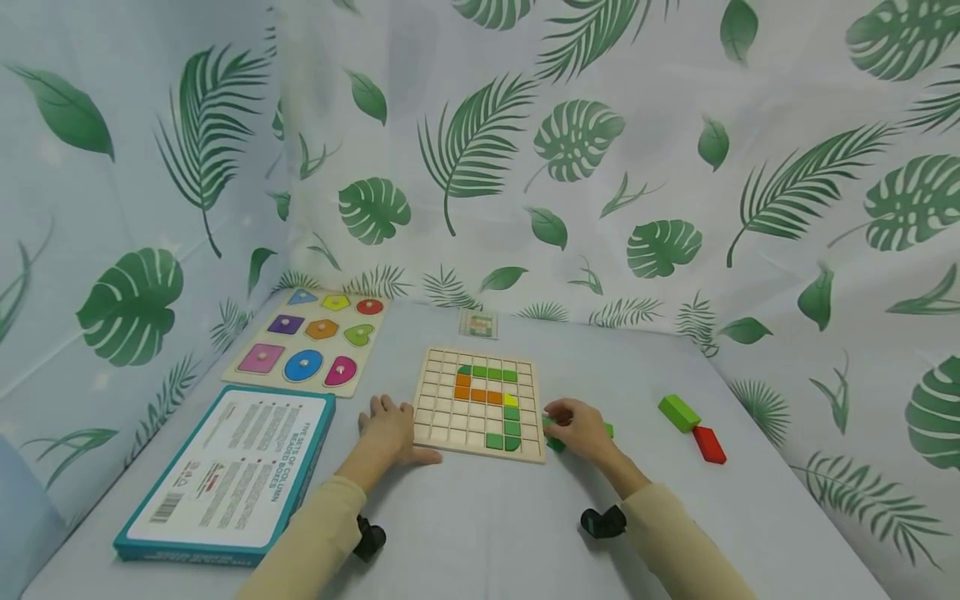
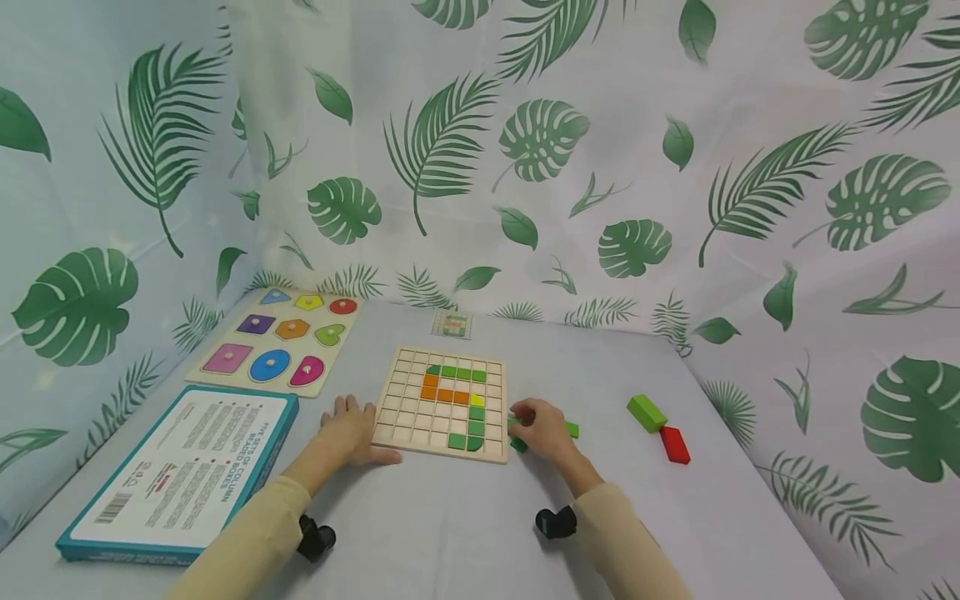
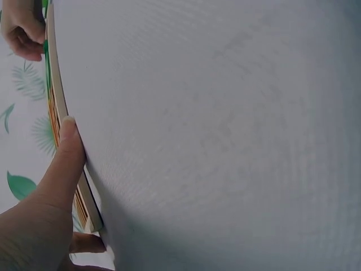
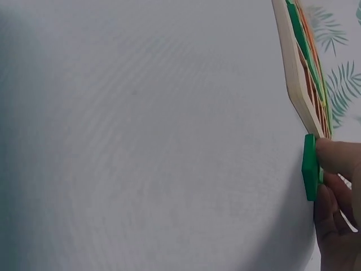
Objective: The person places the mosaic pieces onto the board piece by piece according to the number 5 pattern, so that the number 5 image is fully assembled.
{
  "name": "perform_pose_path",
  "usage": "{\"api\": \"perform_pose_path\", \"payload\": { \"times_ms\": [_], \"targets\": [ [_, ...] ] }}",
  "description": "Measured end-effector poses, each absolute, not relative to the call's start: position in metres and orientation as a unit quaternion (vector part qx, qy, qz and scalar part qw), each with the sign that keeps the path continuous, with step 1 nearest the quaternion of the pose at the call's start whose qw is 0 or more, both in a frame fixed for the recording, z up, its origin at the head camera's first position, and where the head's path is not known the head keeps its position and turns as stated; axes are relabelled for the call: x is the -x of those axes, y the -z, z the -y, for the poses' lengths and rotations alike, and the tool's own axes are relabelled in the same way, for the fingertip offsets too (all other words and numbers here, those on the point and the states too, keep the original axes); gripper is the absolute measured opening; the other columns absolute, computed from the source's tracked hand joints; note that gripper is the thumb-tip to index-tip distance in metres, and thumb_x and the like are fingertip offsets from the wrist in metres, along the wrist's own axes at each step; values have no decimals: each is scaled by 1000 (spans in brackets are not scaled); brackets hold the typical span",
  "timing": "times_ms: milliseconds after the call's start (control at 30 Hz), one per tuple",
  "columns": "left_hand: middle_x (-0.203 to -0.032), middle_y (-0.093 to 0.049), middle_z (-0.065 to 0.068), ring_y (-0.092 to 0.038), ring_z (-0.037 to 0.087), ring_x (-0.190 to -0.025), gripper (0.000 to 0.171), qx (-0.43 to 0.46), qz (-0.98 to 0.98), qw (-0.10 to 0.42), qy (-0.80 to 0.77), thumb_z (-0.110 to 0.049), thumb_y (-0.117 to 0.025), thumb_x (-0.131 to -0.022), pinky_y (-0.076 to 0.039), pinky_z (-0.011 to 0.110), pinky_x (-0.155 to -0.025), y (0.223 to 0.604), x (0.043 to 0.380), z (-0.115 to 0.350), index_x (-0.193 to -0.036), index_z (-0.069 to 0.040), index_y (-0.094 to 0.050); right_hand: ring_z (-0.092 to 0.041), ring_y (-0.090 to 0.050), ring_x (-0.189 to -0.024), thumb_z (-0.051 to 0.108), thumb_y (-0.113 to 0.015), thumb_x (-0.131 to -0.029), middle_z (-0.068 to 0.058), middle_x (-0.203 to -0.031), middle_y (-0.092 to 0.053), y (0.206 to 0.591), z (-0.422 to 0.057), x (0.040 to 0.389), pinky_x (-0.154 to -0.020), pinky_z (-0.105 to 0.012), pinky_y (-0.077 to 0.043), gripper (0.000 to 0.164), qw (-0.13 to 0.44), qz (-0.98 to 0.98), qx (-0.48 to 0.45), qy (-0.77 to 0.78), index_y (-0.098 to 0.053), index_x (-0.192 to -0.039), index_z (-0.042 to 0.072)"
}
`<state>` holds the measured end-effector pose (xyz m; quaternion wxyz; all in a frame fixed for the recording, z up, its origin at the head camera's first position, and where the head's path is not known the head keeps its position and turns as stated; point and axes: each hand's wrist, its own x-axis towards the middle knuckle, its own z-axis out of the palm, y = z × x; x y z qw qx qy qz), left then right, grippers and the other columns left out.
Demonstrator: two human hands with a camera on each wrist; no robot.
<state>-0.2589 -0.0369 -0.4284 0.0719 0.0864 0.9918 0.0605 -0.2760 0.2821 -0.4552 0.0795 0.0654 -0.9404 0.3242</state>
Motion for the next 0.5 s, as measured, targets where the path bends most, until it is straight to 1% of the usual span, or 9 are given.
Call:
{"api": "perform_pose_path", "payload": {
  "times_ms": [133, 233, 367, 467, 500],
  "targets": [
    [-128, -41, 36, -38, 46, -120, 100, -93, -992, 64, -54, -71, -69, -65, -42, 58, -90, 427, 260, 38, -129, 4, -49, -21, -60, -88, 7, -73, -80, -7, -96, -65, 456, -285, 278, -75, -35, -51, 28, 79, 939, -63, -329, -65, -106, 2],
    [-116, -48, 30, -45, 40, -110, 92, -102, -992, 60, -52, -68, -70, -67, -46, 54, -85, 427, 261, 39, -123, 3, -53, -21, -61, -88, 3, -73, -80, -8, -97, -65, 457, -287, 278, -76, -36, -51, 28, 78, 937, -63, -335, -65, -106, 1],
    [-100, -50, 24, -48, 34, -97, 83, -109, -992, 54, -46, -65, -71, -68, -50, 49, -78, 425, 262, 41, -116, 1, -57, -22, -62, -89, 0, -71, -80, -8, -96, -65, 457, -290, 276, -78, -37, -51, 26, 77, 936, -66, -338, -65, -105, 0],
    [-98, -52, 23, -51, 32, -94, 83, -109, -992, 47, -48, -64, -73, -66, -51, 47, -76, 424, 262, 42, -115, 0, -56, -22, -62, -88, 2, -71, -80, -7, -95, -65, 457, -292, 275, -78, -36, -51, 25, 77, 935, -59, -340, -66, -104, 1],
    [-99, -54, 23, -51, 33, -94, 84, -109, -992, 45, -50, -64, -74, -65, -51, 47, -76, 423, 262, 43, -117, 0, -56, -22, -62, -88, 2, -70, -80, -7, -95, -66, 456, -293, 274, -77, -37, -51, 25, 80, 935, -59, -340, -65, -104, 1]
  ]
}}
